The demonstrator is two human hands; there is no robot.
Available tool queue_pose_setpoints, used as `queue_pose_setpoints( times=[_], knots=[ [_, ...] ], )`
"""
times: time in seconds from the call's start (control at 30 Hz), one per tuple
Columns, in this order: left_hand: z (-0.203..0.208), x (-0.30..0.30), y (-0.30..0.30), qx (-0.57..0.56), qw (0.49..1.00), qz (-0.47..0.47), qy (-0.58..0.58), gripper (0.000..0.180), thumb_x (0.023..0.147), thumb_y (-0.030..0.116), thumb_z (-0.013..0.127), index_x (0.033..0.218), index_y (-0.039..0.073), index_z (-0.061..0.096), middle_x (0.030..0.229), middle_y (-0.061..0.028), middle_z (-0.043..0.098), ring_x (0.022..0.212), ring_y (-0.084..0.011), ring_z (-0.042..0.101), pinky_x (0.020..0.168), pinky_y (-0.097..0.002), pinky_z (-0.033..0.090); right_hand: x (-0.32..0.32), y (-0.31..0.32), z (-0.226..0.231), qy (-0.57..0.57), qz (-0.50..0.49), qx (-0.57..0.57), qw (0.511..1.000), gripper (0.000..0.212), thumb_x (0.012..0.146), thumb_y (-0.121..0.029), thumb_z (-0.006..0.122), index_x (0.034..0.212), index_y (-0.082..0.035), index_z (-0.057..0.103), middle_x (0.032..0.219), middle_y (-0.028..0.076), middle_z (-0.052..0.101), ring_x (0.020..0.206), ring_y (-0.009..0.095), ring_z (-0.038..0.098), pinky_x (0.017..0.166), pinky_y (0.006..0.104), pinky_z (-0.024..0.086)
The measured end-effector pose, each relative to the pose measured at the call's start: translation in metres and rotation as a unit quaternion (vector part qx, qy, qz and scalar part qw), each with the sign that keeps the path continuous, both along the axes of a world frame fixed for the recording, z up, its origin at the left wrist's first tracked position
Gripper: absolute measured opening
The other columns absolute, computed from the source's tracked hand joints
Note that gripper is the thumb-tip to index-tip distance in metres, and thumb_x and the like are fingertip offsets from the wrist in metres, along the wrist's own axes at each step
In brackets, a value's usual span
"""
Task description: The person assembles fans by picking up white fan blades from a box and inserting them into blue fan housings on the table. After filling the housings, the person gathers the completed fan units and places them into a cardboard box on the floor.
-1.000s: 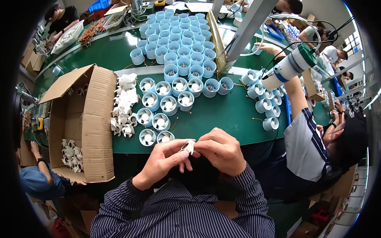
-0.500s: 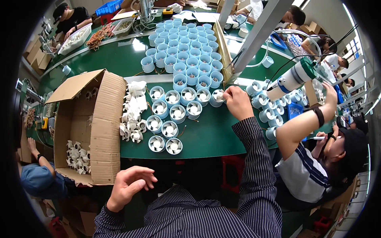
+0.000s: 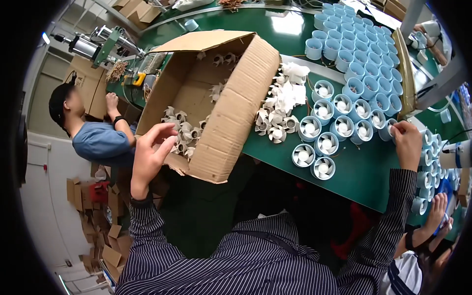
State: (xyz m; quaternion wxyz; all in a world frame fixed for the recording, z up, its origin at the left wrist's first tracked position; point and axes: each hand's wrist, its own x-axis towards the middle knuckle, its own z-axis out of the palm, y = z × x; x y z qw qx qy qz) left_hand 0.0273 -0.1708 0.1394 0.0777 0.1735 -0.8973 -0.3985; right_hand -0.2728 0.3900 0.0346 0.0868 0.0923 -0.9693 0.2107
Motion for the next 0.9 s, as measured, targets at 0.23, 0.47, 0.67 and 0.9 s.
queue_pose_setpoints(
  times=[0.23,0.47,0.67,0.9],
  knots=[
    [-0.06,-0.02,-0.061,-0.271,0.951,-0.139,-0.052,0.045,0.091,0.017,0.078,0.132,0.001,0.07,0.115,-0.0173,0.075,0.111,-0.0369,0.071,0.098,-0.0433,0.057,0.071,-0.045,0.031,0.026,0.012,-0.152,0.988,0.02,0.1,-0.017,0.076,0.105,0.002,0.076,0.088,0.007,0.074,0.075,0.014,0.064,0.071,0.0289,0.05],
    [-0.043,-0.04,-0.068,-0.234,0.928,-0.208,-0.202,0.044,0.084,0.016,0.083,0.124,0.002,0.073,0.121,-0.018,0.07,0.112,-0.0356,0.069,0.099,-0.0435,0.055,0.144,-0.079,0.043,-0.017,0.081,-0.212,0.974,0.01,0.098,-0.006,0.076,0.098,0.004,0.074,0.082,0.007,0.066,0.07,0.012,0.058,0.066,0.0261,0.045],
    [0.0,-0.015,-0.019,-0.019,0.995,-0.082,-0.046,0.035,0.089,0.002,0.082,0.122,-0.003,0.072,0.125,-0.0118,0.066,0.105,-0.0231,0.071,0.094,-0.0343,0.058,0.171,-0.098,0.046,-0.027,0.121,-0.249,0.961,0.005,0.093,0.0,0.078,0.095,0.003,0.075,0.081,0.008,0.065,0.067,0.015,0.058,0.062,0.0282,0.045],
    [0.005,-0.013,0.099,0.255,0.942,-0.198,0.093,0.049,0.093,-0.008,0.079,0.139,-0.007,0.062,0.136,-0.0145,0.059,0.115,-0.0197,0.067,0.097,-0.0311,0.058,0.202,-0.157,0.07,-0.033,0.329,-0.293,0.897,0.026,0.083,-0.003,0.086,0.108,-0.003,0.077,0.092,0.011,0.072,0.079,0.027,0.071,0.067,0.0352,0.057]
  ],
)
